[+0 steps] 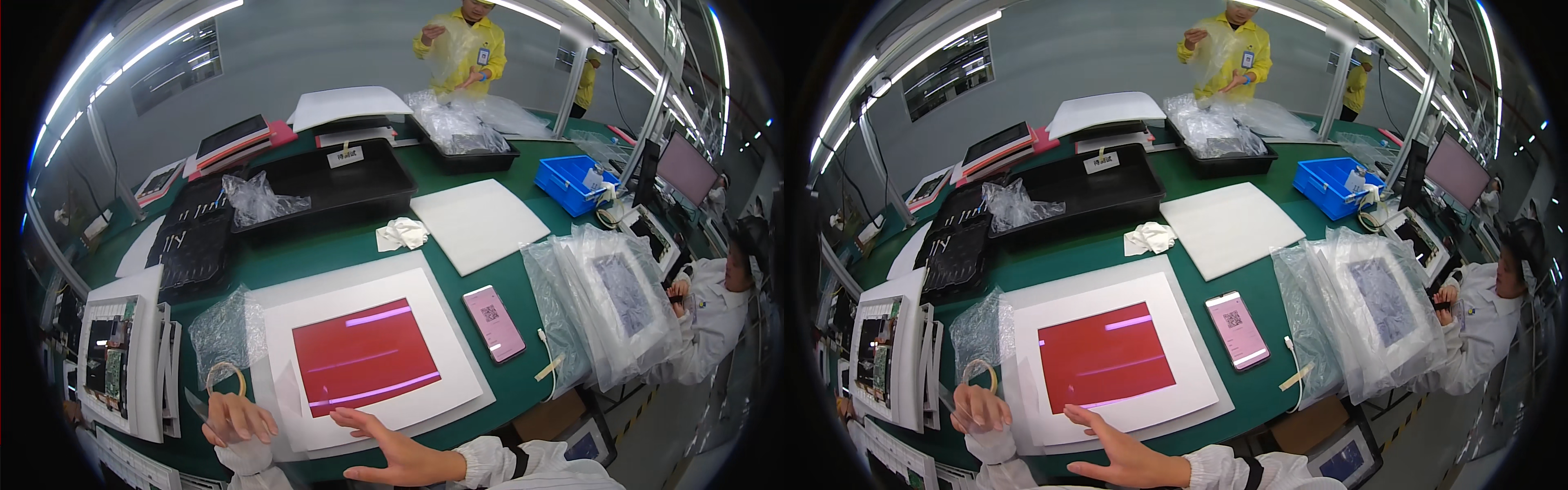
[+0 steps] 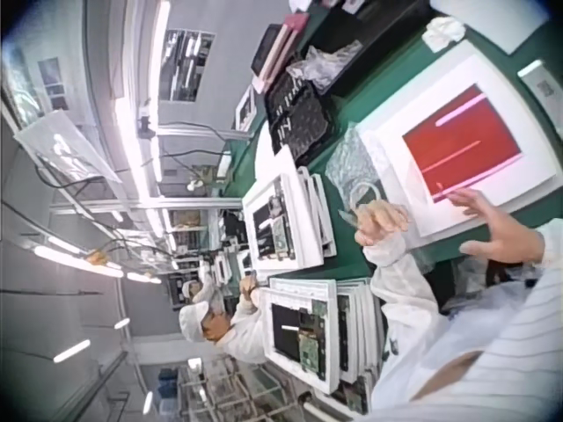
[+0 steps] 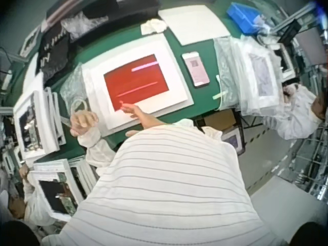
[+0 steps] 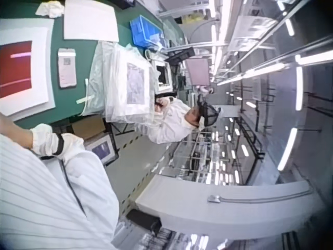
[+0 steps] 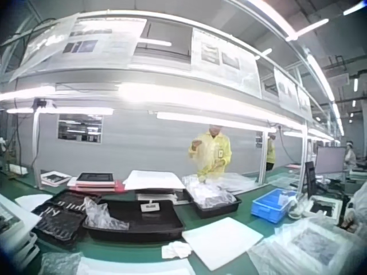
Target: Assembling electronic display panels by peeling protective films, attaching circuit boards, and fitting back covers.
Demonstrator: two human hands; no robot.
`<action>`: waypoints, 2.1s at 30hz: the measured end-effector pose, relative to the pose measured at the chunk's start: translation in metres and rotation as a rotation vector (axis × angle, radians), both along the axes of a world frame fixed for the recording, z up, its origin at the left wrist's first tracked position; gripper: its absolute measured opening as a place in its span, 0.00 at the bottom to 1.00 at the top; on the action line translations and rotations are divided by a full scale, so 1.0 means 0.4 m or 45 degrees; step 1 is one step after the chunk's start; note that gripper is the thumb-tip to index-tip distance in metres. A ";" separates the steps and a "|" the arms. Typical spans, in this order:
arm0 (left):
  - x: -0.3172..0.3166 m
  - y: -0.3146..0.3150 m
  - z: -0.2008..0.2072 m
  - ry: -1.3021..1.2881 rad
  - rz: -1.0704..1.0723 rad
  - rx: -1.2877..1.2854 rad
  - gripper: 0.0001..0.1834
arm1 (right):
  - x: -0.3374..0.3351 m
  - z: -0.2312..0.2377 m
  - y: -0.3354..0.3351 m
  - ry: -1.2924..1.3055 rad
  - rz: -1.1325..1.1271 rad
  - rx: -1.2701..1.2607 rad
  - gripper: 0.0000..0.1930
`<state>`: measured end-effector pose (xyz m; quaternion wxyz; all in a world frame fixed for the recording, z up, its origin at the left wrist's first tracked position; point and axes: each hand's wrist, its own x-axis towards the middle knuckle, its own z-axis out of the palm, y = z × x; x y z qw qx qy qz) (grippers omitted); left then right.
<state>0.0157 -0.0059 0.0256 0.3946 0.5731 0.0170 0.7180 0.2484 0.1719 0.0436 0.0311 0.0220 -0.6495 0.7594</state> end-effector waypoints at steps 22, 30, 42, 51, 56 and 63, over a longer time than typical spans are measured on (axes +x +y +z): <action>-0.003 0.011 -0.010 0.083 -0.118 -0.141 0.08 | 0.014 -0.035 0.045 -0.094 0.067 -0.160 0.13; 0.025 -0.004 -0.028 -0.209 0.385 -0.456 0.11 | 0.058 0.033 0.119 0.271 -0.452 -0.074 0.08; 0.016 0.002 -0.074 -0.271 0.976 -0.609 0.12 | 0.117 0.091 0.146 0.486 -0.623 0.481 0.08; 0.057 0.032 -0.014 -0.442 0.902 -0.605 0.04 | 0.112 0.066 0.136 0.434 -0.460 0.358 0.08; 0.063 0.033 -0.011 -0.439 0.886 -0.576 0.07 | 0.098 0.065 0.140 0.628 -0.574 0.489 0.08; 0.036 0.024 -0.048 -0.725 1.095 -0.624 0.10 | 0.102 0.058 0.123 0.512 -0.455 0.438 0.09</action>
